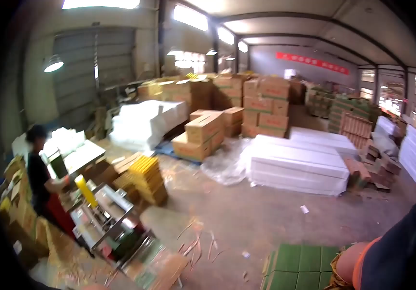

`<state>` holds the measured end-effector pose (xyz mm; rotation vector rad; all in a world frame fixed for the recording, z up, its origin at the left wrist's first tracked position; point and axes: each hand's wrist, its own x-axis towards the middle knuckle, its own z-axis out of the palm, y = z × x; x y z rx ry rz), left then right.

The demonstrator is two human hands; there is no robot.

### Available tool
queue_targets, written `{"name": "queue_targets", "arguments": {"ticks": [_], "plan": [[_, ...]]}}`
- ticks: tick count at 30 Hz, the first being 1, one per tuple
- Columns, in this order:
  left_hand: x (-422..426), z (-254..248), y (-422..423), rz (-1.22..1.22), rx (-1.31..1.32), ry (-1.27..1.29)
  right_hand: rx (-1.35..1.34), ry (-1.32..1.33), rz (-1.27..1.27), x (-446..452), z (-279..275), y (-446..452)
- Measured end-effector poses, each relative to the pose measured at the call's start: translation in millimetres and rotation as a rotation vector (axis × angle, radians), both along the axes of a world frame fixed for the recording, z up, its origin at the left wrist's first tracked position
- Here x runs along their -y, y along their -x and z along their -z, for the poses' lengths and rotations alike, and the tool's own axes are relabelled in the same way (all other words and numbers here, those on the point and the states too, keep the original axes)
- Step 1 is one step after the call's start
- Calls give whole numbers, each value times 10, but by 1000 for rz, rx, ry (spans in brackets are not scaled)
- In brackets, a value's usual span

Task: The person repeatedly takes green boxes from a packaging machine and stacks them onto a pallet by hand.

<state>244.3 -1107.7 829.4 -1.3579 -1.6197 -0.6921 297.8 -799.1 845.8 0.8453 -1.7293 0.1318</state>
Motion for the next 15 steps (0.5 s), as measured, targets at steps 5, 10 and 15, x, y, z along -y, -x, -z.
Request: {"name": "queue_targets", "arguments": {"ticks": [5,10,15], "plan": [[761,-18,-461,-258,-97,-146,8,-20,-250,296,114,415],[1399,76,-1128,-644,-198,-387,81,170,-685,914,362,845],[2117,1894,-567,-767,659,-1118,1111,698,-778,2274,1788,1713]]}}
